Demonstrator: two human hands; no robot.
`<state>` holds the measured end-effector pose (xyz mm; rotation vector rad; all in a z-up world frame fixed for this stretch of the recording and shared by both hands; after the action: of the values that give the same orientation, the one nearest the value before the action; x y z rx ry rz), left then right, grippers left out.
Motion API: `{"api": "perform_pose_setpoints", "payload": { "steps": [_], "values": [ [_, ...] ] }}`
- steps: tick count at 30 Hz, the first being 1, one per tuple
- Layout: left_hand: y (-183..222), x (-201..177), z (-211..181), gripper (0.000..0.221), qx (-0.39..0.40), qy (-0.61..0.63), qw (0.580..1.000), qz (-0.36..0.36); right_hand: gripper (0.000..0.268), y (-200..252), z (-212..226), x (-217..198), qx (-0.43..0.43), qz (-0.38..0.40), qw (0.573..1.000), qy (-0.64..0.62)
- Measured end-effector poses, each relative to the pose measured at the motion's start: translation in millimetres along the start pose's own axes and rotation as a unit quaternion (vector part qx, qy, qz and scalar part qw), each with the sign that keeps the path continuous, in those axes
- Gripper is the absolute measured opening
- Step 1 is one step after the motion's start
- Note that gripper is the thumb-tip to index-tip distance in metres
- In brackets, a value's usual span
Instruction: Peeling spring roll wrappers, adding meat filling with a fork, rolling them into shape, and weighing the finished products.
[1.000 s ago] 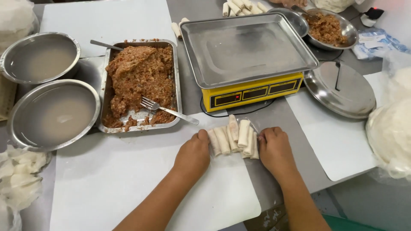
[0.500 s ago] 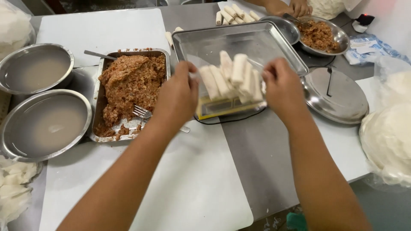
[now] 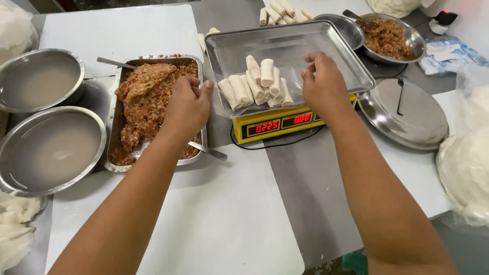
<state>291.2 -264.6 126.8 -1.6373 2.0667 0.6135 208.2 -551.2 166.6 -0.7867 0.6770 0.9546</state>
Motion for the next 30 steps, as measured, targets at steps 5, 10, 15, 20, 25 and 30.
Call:
{"api": "perform_pose_setpoints", "payload": {
  "steps": [5, 10, 15, 20, 25, 30],
  "values": [
    [11.8, 8.8, 7.1, 0.053, -0.087, -0.022, 0.994, 0.068, 0.028, 4.5, 17.2, 3.4, 0.029, 0.012, 0.996, -0.084],
    [9.8, 15.8, 8.3, 0.061, -0.077, -0.04, 0.993, 0.081, 0.046, 2.6, 43.3, 10.2, 0.04, 0.045, 0.994, -0.09],
    [15.7, 17.0, 1.8, 0.062, -0.079, -0.064, 0.991, 0.088, 0.065, -8.9, 48.6, 25.0, -0.008, 0.045, 0.996, -0.075],
    [15.2, 16.2, 3.9, 0.062, -0.085, -0.059, 0.99, 0.093, 0.059, -9.7, 50.9, 23.7, -0.005, 0.041, 0.996, -0.073],
    [12.9, 17.3, 9.4, 0.062, -0.092, -0.045, 0.99, 0.098, 0.06, -4.3, 45.6, 16.7, 0.048, 0.061, 0.993, -0.093],
    [-4.0, 33.9, 20.4, 0.051, -0.028, -0.042, 0.995, 0.083, 0.058, -2.2, 31.8, 18.8, 0.044, 0.045, 0.996, -0.069]
  ]
}}
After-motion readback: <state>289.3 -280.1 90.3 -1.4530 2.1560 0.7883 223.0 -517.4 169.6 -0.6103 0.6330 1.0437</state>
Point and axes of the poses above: each hand's wrist, its own y-axis away from the middle knuckle, its own x-axis out of the palm, z = x × y, the point moved 10 cm from there along -y, towards the middle knuckle, and after that the axes turned 3 degrees about -x, right-handed, at the moved point
